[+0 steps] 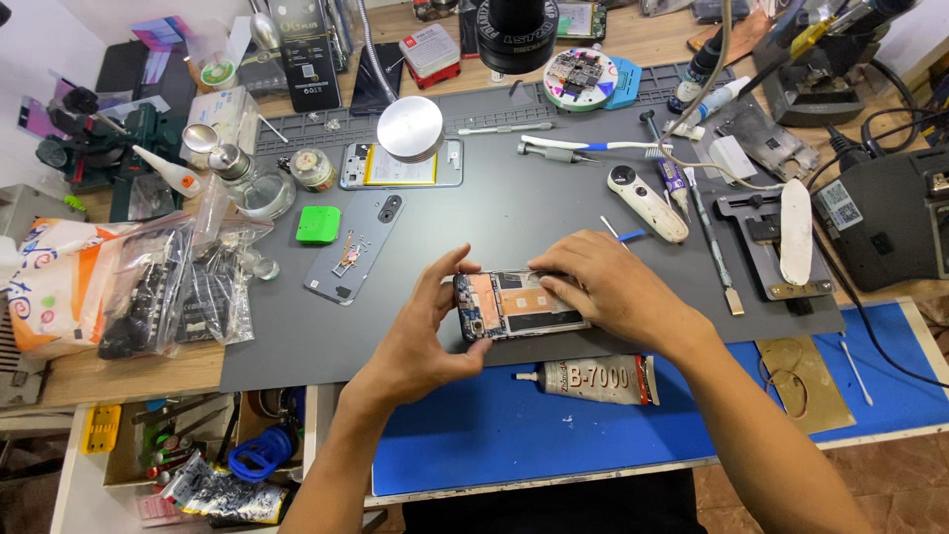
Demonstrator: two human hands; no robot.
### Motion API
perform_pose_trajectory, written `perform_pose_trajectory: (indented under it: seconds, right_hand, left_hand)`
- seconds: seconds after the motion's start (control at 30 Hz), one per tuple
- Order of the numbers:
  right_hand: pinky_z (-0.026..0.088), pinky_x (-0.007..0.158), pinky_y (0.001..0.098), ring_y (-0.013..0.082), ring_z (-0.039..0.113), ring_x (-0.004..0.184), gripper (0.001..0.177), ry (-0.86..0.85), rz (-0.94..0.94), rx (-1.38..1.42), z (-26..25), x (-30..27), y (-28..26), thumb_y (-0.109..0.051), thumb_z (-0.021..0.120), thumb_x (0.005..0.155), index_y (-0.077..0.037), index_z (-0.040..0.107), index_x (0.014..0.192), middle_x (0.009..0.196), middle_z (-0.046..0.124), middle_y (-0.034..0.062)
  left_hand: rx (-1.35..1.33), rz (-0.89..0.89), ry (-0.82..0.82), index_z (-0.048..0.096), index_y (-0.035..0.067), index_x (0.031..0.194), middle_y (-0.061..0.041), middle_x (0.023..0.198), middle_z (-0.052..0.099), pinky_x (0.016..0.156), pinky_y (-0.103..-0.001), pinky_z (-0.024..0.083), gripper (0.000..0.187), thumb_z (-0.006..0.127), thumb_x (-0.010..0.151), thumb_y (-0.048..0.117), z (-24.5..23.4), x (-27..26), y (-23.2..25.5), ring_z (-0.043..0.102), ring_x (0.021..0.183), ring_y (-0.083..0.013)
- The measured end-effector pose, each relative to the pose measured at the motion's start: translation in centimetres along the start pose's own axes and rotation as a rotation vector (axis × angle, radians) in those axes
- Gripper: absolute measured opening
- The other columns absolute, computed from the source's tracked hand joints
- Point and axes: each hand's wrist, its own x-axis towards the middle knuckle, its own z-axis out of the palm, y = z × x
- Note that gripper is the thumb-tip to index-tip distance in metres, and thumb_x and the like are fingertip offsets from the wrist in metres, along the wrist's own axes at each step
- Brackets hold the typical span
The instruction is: The person removes the battery from a disassembled smartphone using a metal spudger. They then place the battery on the workbench and use a blue plastic spudger to pry at the internal components of the phone's chassis.
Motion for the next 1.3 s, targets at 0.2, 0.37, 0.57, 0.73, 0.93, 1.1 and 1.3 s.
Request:
perform_pose_trajectory:
  seconds: [0.2,0.37,0.57,0.73,0.93,1.1,1.3]
  right_hand:
    - [0.058,0.086,0.0379,0.0255,0.075,0.092,0.011,0.073,0.215,0.246,1.2,1.6,-1.6,-0.018,0.066,0.102,-0.015,0.075,0.108,0.094,0.076,0.0056]
    - [0.059,0.082,0.0336,0.0223,0.075,0.092,0.011,0.176,0.243,0.239,4.9,2.6,-1.6,-0.021,0.068,0.102,-0.018,0.077,0.109,0.093,0.075,0.0024]
    - [0.059,0.078,0.0310,0.0186,0.074,0.093,0.013,0.273,0.127,0.045,7.0,3.4,-2.1,-0.024,0.070,0.102,-0.021,0.074,0.114,0.097,0.072,-0.0021]
    - [0.059,0.074,0.0282,0.0152,0.072,0.088,0.007,0.331,-0.013,-0.255,8.6,3.8,-1.2,-0.022,0.069,0.102,-0.022,0.071,0.108,0.098,0.067,-0.0054]
    - [0.060,0.068,0.0294,0.0180,0.074,0.084,0.009,0.363,0.109,-0.024,7.8,4.4,-1.5,-0.027,0.067,0.105,-0.018,0.069,0.107,0.092,0.067,-0.0023]
    - [0.058,0.070,0.0315,0.0171,0.073,0.075,0.015,0.212,0.558,0.501,6.1,4.6,-2.7,-0.030,0.072,0.098,-0.016,0.078,0.101,0.080,0.074,0.0046]
    - [0.058,0.078,0.0366,0.0184,0.073,0.084,0.020,0.112,0.597,0.643,4.0,4.8,-4.8,-0.028,0.073,0.098,-0.010,0.078,0.106,0.085,0.078,0.0084]
  left_hand:
    - [-0.428,-0.041,0.243,0.003,0.003,0.168,-0.043,0.154,0.032,0.111,-0.057,0.047,0.101,0.065,0.088,-0.005,-1.3,1.0,-2.1,0.049,0.137,-0.0566]
    - [-0.759,-0.126,0.404,0.033,-0.005,0.159,-0.028,0.146,0.054,0.103,-0.048,0.057,0.076,0.071,0.093,0.002,2.3,2.6,-5.4,0.062,0.126,-0.0354]
    - [-0.660,-0.111,0.520,0.036,-0.007,0.150,-0.024,0.135,0.061,0.101,-0.047,0.058,0.062,0.065,0.096,-0.006,2.9,2.7,-5.6,0.061,0.119,-0.0267]
    - [-0.594,-0.143,0.471,0.031,-0.006,0.155,-0.027,0.140,0.060,0.102,-0.046,0.058,0.067,0.063,0.095,-0.007,2.3,2.6,-5.7,0.060,0.126,-0.0270]
    - [-0.527,-0.175,0.470,0.032,-0.005,0.154,-0.025,0.143,0.059,0.105,-0.044,0.057,0.066,0.062,0.095,-0.007,2.4,2.7,-4.2,0.058,0.130,-0.0242]
    - [-0.710,-0.208,0.576,0.049,-0.006,0.139,-0.024,0.125,0.070,0.088,-0.047,0.063,0.049,0.060,0.091,-0.010,2.6,3.1,-3.6,0.069,0.107,-0.0263]
    - [-0.830,-0.213,0.690,0.057,0.000,0.133,-0.021,0.111,0.076,0.076,-0.047,0.066,0.038,0.063,0.096,0.001,2.6,3.6,-0.5,0.076,0.093,-0.0268]
